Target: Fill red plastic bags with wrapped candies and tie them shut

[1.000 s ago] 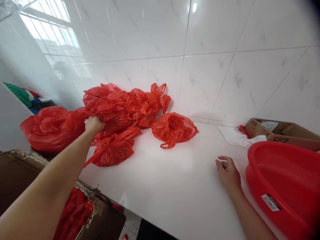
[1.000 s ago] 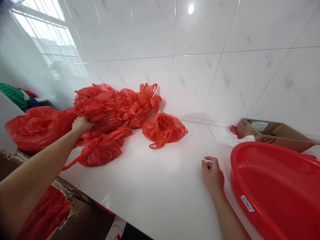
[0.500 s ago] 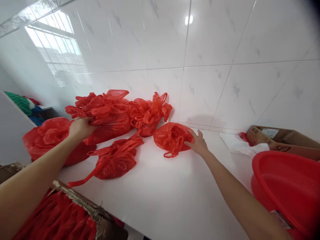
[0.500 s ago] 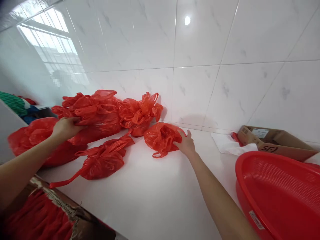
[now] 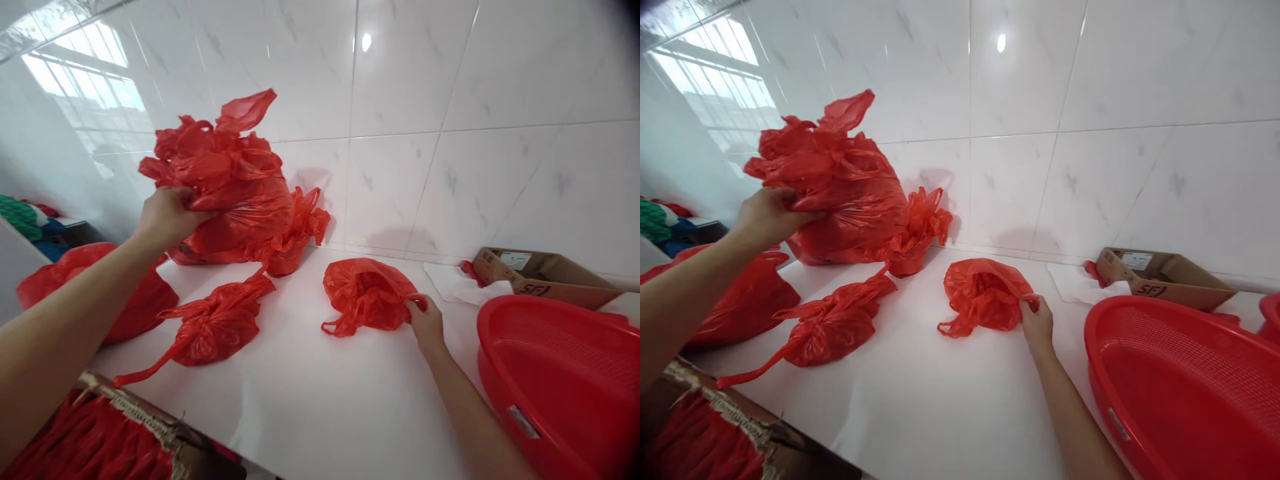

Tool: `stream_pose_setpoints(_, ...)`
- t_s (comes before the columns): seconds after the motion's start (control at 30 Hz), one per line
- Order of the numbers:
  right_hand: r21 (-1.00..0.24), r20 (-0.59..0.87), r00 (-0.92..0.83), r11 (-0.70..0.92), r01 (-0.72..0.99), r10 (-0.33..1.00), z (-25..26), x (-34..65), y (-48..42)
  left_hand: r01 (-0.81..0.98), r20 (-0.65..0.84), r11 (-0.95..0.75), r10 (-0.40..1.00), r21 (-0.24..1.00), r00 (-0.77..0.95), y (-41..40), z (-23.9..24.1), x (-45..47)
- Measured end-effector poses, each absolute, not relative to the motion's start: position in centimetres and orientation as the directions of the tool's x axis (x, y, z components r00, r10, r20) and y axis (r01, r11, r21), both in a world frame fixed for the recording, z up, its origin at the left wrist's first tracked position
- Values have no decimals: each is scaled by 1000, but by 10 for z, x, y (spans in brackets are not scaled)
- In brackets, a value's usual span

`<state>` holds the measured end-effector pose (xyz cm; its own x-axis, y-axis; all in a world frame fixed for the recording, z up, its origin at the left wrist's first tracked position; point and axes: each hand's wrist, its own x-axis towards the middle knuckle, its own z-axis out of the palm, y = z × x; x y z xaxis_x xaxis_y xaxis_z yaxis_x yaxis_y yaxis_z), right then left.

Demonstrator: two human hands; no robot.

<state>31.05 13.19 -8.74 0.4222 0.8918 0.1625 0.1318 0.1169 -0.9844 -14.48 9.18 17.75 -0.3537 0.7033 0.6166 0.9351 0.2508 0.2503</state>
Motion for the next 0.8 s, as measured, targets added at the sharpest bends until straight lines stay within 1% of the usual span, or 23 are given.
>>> stream_pose_setpoints(0.13,-980,200,468,170,107,861,-93,312,108,955,629,40,745,294,-224,115,175,-83)
stream_pose_setpoints(0.27,-975,219,480,176,134,849,-98,315,88,948,637,-92,760,304,-130,140,158,-32)
stream_pose_setpoints(0.33,-966,245,498,164,201,832,-96,316,78,931,631,-141,768,337,-112,148,152,-15)
stream_pose_setpoints(0.37,-941,310,511,180,287,802,-93,315,74,917,623,-162,774,364,-111,151,150,-9)
stream_pose_setpoints(0.4,-890,410,506,212,404,759,-88,312,70,903,617,-181,779,391,-111,153,149,-6)
stream_pose_setpoints(0.43,-808,529,466,254,531,709,-81,308,66,890,614,-196,781,412,-112,155,150,-5)
stream_pose_setpoints(0.47,-703,640,384,307,641,665,-73,301,65,884,613,-201,781,423,-116,155,151,-7)
stream_pose_setpoints(0.5,-598,719,275,367,712,638,-63,292,65,884,615,-193,778,426,-126,155,154,-10)
stream_pose_setpoints(0.53,-522,753,160,432,736,638,-52,281,68,887,617,-177,774,427,-143,154,157,-16)
stream_pose_setpoints(0.57,-479,747,49,487,730,663,-40,267,74,889,617,-155,769,431,-165,153,160,-22)
stream_pose_setpoints(0.6,-460,704,-65,524,717,708,-28,252,82,890,615,-130,765,438,-191,150,163,-30)
stream_pose_setpoints(0.63,-455,629,-177,543,706,757,-16,234,93,889,614,-108,759,446,-216,147,167,-39)
stream_pose_setpoints(0.7,-446,426,-354,534,718,832,5,196,121,889,617,-70,744,452,-255,138,174,-59)
stream_pose_setpoints(0.73,-442,355,-408,536,719,841,15,175,137,893,621,-47,735,448,-273,133,178,-70)
stream_pose_setpoints(0.8,-438,260,-473,539,719,842,28,135,168,900,631,17,708,435,-318,122,184,-93)
